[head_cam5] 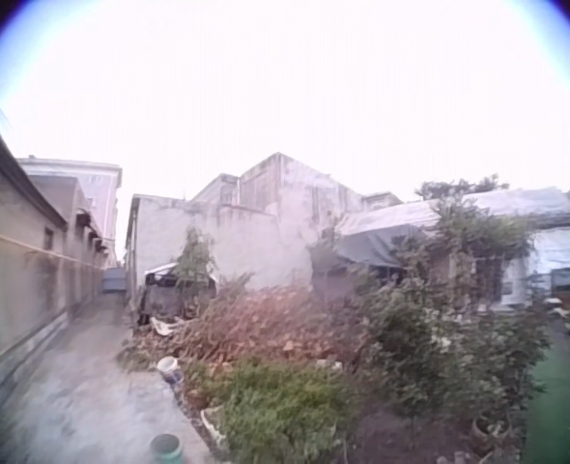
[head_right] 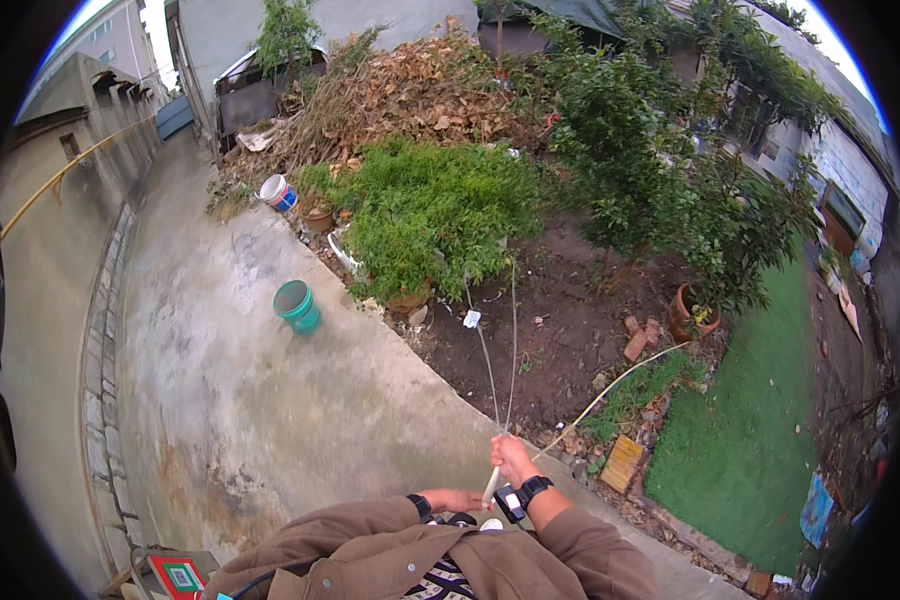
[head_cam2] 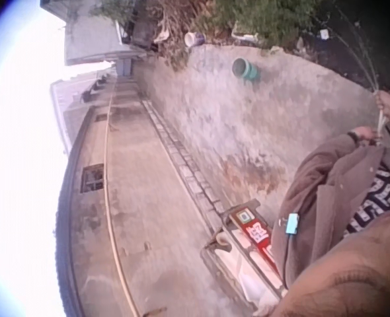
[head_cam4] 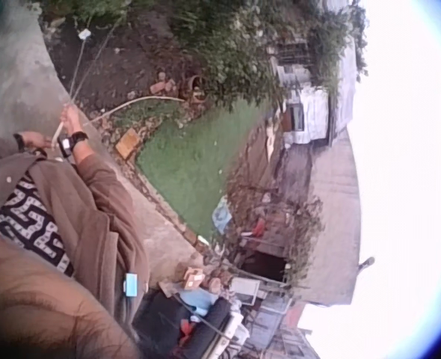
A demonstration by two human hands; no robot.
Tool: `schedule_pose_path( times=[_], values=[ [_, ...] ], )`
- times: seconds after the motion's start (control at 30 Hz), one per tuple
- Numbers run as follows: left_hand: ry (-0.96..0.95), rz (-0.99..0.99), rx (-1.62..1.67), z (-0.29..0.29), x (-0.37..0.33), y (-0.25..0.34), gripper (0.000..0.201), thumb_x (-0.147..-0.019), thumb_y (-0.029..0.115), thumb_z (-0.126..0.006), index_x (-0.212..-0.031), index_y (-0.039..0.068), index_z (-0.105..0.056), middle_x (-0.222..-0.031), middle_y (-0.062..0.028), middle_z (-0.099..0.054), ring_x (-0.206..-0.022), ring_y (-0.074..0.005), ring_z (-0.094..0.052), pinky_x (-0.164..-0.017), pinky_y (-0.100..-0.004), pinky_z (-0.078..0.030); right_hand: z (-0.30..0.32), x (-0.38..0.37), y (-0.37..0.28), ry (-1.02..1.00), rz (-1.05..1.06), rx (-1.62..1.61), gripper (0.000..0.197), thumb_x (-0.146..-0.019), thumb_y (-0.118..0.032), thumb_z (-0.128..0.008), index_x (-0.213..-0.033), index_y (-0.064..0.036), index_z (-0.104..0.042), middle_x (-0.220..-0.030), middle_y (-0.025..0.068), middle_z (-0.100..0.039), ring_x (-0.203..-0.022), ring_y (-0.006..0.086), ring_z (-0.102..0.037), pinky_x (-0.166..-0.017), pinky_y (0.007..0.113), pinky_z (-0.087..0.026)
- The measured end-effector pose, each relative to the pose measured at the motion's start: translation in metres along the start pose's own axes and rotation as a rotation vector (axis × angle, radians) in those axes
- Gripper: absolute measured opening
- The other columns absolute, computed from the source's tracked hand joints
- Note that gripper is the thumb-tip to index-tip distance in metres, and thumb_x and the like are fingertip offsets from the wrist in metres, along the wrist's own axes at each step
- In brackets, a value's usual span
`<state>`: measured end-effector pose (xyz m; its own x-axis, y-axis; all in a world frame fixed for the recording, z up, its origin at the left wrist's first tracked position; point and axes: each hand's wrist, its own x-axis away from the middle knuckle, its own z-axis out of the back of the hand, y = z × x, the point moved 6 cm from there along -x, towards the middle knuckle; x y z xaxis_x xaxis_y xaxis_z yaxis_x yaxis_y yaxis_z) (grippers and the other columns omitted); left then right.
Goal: The person holds a garden hose and sprays water onto various plants and the ground in a backyard. They move the hose back and forth to cover different areas, including potted plants and a patch of soil.
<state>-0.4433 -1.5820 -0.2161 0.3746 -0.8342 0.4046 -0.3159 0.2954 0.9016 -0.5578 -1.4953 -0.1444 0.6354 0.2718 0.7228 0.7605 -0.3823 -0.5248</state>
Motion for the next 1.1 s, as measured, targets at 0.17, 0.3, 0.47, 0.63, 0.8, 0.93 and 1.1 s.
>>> schedule_pose_path(
  times=[0.17,0.3,0.47,0.63,0.8,0.93,1.1],
  values=[
    [-0.041,0.126,0.053,-0.013,0.012,0.007,0.041,-0.095,0.035,-0.047,-0.125,0.006,-0.051,-0.124,-0.0054,-0.052,-0.118,-0.0159,-0.042,-0.101,-0.0313,-0.031,-0.005,-0.012,0.020,-0.062,-0.117,0.080,0.013,-0.091,-0.009,-0.036,-0.086,-0.0032,-0.047,-0.056,-0.0030,-0.036,-0.041,0.0072,-0.027,-0.035,0.022,-0.021],
    [-0.062,0.123,0.064,-0.016,0.024,0.024,0.040,-0.095,0.034,-0.045,-0.125,0.008,-0.050,-0.124,-0.0032,-0.051,-0.117,-0.0147,-0.042,-0.101,-0.0309,-0.031,-0.025,-0.012,0.028,-0.089,-0.190,0.209,0.013,-0.091,-0.009,-0.036,-0.087,-0.0029,-0.047,-0.056,-0.0033,-0.037,-0.041,0.0069,-0.028,-0.035,0.022,-0.021],
    [0.049,0.096,0.031,-0.010,0.036,0.041,0.041,-0.092,0.026,-0.049,-0.125,0.002,-0.050,-0.124,-0.0078,-0.052,-0.111,-0.0154,-0.045,-0.096,-0.0312,-0.036,-0.070,-0.002,0.027,-0.184,-0.184,0.438,0.014,-0.089,-0.008,-0.036,-0.086,-0.0035,-0.048,-0.057,-0.0036,-0.037,-0.041,0.0068,-0.028,-0.035,0.023,-0.021],
    [0.172,0.126,-0.007,0.003,0.053,0.055,0.032,-0.089,0.025,-0.051,-0.110,0.000,-0.056,-0.090,0.0000,-0.055,-0.081,-0.0131,-0.047,-0.072,-0.0287,-0.042,-0.097,0.001,0.019,-0.139,-0.165,0.508,0.012,-0.088,-0.008,-0.037,-0.086,-0.0036,-0.049,-0.059,-0.0032,-0.040,-0.041,0.0063,-0.029,-0.035,0.022,-0.024],
    [0.320,0.190,-0.036,0.022,0.067,0.056,0.035,-0.090,0.028,-0.050,-0.112,0.001,-0.054,-0.094,-0.0019,-0.056,-0.085,-0.0143,-0.048,-0.073,-0.0300,-0.042,-0.114,0.004,0.000,-0.089,0.030,0.407,0.012,-0.091,-0.012,-0.040,-0.088,-0.0054,-0.049,-0.060,-0.0024,-0.041,-0.042,0.0058,-0.031,-0.035,0.023,-0.025],
    [0.349,0.158,-0.023,0.027,0.067,0.053,0.036,-0.090,0.029,-0.050,-0.115,0.003,-0.053,-0.099,-0.0046,-0.058,-0.089,-0.0147,-0.048,-0.077,-0.0313,-0.043,-0.121,0.010,-0.006,-0.095,0.055,0.390,0.011,-0.091,-0.013,-0.041,-0.088,-0.0060,-0.049,-0.061,-0.0024,-0.041,-0.043,0.0056,-0.031,-0.035,0.022,-0.025],
    [0.337,0.195,0.011,0.029,0.063,0.045,0.038,-0.090,0.028,-0.051,-0.119,0.003,-0.052,-0.101,-0.0066,-0.059,-0.091,-0.0153,-0.049,-0.080,-0.0319,-0.043,-0.127,0.013,-0.006,-0.161,0.050,0.460,0.014,-0.091,-0.015,-0.040,-0.087,-0.0070,-0.051,-0.061,-0.0022,-0.042,-0.043,0.0054,-0.031,-0.035,0.023,-0.024]
  ],
)
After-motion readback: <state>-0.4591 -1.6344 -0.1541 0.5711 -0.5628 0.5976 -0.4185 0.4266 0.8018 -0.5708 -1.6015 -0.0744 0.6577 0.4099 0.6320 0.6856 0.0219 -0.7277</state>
